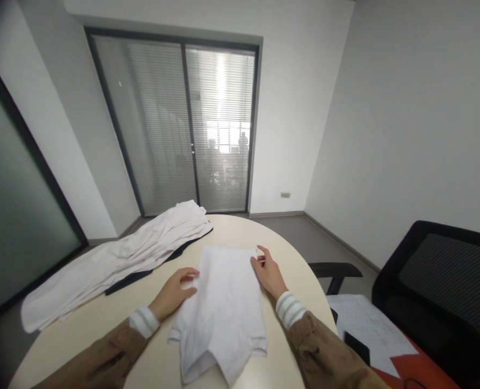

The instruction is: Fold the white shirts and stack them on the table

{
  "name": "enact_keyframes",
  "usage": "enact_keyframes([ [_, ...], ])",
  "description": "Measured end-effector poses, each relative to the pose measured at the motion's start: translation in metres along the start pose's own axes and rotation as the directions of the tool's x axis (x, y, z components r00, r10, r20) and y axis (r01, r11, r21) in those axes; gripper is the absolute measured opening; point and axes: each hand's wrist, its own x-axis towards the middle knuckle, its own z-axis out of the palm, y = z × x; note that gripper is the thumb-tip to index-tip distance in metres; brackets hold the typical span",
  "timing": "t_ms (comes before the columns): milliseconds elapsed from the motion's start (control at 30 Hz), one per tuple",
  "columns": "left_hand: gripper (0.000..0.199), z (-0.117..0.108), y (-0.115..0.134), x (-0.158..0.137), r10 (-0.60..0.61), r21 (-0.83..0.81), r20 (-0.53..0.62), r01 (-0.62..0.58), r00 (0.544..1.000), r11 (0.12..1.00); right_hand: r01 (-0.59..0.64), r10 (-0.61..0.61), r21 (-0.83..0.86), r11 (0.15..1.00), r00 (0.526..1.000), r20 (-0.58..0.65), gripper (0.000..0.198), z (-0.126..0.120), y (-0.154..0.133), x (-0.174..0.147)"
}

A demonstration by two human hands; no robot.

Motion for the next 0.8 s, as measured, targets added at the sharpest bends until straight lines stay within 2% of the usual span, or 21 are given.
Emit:
enact_keyframes([
  [67, 0.051, -0.005, 0.003, -0.002, -0.088, 0.006, 0.093, 0.088, 0.992, 0.996, -0.003, 0.003, -0.051, 0.999, 1.0, 0.008, 0.057, 0.0, -0.004, 0.006],
  [167, 0.065, -0.01, 0.008, -0.002, -0.226, -0.034, 0.258, 0.242, 0.939, 0.97, 0.041, -0.038, -0.089, 0.995, 0.998, 0.043, 0.046, 0.001, -0.005, 0.015],
  [200, 0.067, -0.01, 0.009, 0.0, -0.251, -0.049, 0.251, 0.272, 0.935, 0.961, 0.067, -0.061, -0.092, 0.994, 0.996, 0.064, 0.043, 0.001, -0.004, 0.019],
  [267, 0.063, -0.008, 0.007, 0.009, -0.251, -0.062, 0.128, 0.26, 0.959, 0.963, 0.09, -0.08, -0.089, 0.992, 0.991, 0.106, 0.039, 0.002, -0.001, 0.024],
  [333, 0.057, -0.005, 0.003, 0.023, -0.179, -0.055, -0.035, 0.177, 0.983, 0.983, 0.058, -0.049, -0.071, 0.996, 0.99, 0.13, 0.041, 0.004, 0.001, 0.029],
  [400, 0.055, -0.002, -0.001, 0.042, -0.074, -0.039, -0.109, 0.07, 0.991, 0.997, 0.016, -0.009, -0.053, 0.998, 0.992, 0.123, 0.045, 0.006, 0.001, 0.034],
  [467, 0.052, 0.001, -0.004, 0.061, -0.012, 0.0, -0.126, 0.012, 0.992, 1.0, -0.006, 0.01, -0.043, 0.999, 0.995, 0.096, 0.046, 0.01, 0.001, 0.039],
  [567, 0.043, 0.004, -0.007, 0.08, 0.016, 0.038, -0.132, -0.011, 0.991, 0.999, -0.008, 0.009, -0.017, 1.0, 0.996, 0.086, 0.047, 0.014, 0.002, 0.045],
  [667, 0.037, 0.005, -0.01, 0.087, 0.016, 0.044, -0.141, -0.009, 0.99, 0.999, -0.034, 0.021, 0.088, 0.996, 0.99, 0.139, 0.048, 0.017, 0.006, 0.051],
  [800, 0.042, 0.006, -0.015, 0.085, 0.008, 0.063, -0.163, 0.002, 0.987, 0.998, -0.144, 0.088, 0.279, 0.949, 0.975, 0.205, 0.053, 0.022, 0.013, 0.055],
])
